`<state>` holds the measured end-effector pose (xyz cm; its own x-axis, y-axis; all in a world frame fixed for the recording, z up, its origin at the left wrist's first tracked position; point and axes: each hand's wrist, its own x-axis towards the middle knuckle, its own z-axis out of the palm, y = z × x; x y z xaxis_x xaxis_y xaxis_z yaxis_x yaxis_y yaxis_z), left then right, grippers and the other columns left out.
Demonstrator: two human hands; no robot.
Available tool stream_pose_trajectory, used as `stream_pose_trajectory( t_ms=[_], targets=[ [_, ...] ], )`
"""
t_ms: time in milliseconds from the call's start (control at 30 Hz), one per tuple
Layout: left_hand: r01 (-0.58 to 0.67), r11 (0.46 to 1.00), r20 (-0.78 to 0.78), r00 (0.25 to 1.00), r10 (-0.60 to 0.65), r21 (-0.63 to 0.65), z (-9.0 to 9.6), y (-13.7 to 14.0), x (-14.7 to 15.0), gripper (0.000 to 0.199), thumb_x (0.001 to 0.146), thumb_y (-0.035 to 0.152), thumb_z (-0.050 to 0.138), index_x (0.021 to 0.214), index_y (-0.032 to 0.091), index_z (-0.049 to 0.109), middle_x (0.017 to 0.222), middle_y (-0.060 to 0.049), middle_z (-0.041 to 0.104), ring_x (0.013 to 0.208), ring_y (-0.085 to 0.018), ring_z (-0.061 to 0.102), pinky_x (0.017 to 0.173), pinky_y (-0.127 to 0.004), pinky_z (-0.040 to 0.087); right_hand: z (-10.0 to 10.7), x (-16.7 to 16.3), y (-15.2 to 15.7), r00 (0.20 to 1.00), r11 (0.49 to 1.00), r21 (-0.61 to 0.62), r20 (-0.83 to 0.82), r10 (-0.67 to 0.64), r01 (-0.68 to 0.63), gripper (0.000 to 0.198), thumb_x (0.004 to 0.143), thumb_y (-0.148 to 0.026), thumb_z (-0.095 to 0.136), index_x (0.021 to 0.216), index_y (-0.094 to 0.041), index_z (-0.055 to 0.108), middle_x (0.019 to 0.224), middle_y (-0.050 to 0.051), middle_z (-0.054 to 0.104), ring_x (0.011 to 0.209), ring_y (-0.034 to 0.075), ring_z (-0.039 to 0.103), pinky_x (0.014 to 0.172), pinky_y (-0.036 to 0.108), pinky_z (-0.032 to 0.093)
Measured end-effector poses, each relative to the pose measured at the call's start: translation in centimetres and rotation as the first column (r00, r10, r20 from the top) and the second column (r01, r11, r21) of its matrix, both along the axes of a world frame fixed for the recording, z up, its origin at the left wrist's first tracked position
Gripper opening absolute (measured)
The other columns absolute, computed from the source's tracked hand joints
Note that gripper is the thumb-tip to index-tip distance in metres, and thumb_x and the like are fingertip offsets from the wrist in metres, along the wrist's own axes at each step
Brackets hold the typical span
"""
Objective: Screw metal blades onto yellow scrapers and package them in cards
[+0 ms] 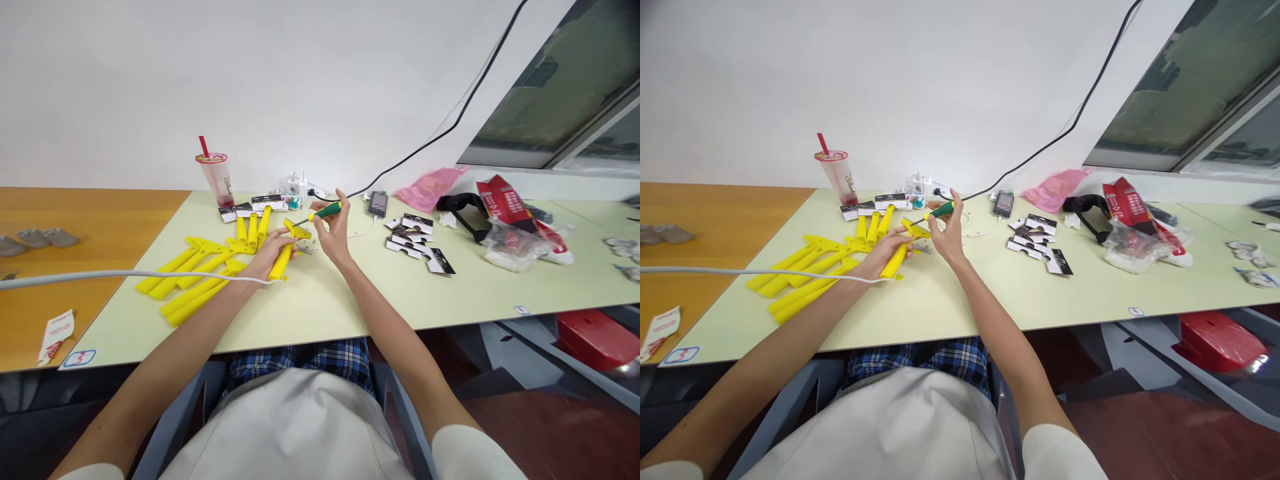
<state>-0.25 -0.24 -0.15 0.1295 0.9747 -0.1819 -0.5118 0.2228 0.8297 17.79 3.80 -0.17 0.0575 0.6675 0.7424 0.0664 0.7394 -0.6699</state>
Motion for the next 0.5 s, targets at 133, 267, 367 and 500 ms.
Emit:
stream_pose_trajectory(
  t_ms=[133, 267, 367, 500],
  targets=[
    [-0.010, 1.000, -0.005, 1.000, 0.010, -0.006, 0.11, -0.17, 0.00, 0.051, 0.077, 0.007, 0.088, 0.118, 0.021, 0.060, 0.103, -0.007, 0.082, 0.064, -0.011, 0.069, 0.057, -0.020, 0.058, 0.16, -0.20, -0.16, 0.999, 0.999, -0.001, 0.023, -0.035, 0.035, 0.082, 0.106, -0.070, 0.069, 0.171, -0.038, 0.031, 0.131, 0.011, 0.074, 0.116, 0.027, 0.079, 0.105, 0.051, 0.068],
    [0.004, 1.000, -0.022, 1.000, -0.004, 0.011, 0.20, -0.31, 0.03, 0.051, 0.078, 0.007, 0.087, 0.119, 0.021, 0.060, 0.104, -0.008, 0.082, 0.064, -0.011, 0.069, 0.057, -0.020, 0.058, 0.48, 0.12, -0.24, 0.995, 0.996, -0.018, 0.049, -0.082, 0.083, 0.080, 0.104, -0.070, 0.073, 0.167, -0.034, 0.038, 0.114, 0.008, 0.077, 0.101, 0.027, 0.079, 0.101, 0.052, 0.069],
    [0.010, 1.000, -0.026, 1.000, -0.009, 0.016, 0.18, -0.27, -0.01, 0.051, 0.079, 0.008, 0.086, 0.120, 0.021, 0.060, 0.103, -0.008, 0.082, 0.064, -0.011, 0.069, 0.057, -0.020, 0.059, 0.33, 0.32, 0.02, 0.996, 0.999, 0.010, 0.064, -0.054, 0.054, 0.081, 0.108, -0.073, 0.063, 0.172, -0.036, 0.029, 0.131, 0.012, 0.074, 0.114, 0.028, 0.080, 0.107, 0.054, 0.067],
    [0.004, 1.000, -0.031, 1.000, -0.005, -0.005, 0.11, 0.05, -0.22, 0.051, 0.077, 0.007, 0.086, 0.118, 0.022, 0.058, 0.101, -0.007, 0.081, 0.063, -0.011, 0.070, 0.056, -0.021, 0.059, 0.05, 0.02, 0.18, 0.995, 0.999, 0.035, 0.095, -0.014, 0.011, 0.085, 0.111, -0.075, 0.055, 0.177, -0.039, 0.017, 0.141, 0.014, 0.071, 0.119, 0.028, 0.080, 0.107, 0.055, 0.068]
  ],
)
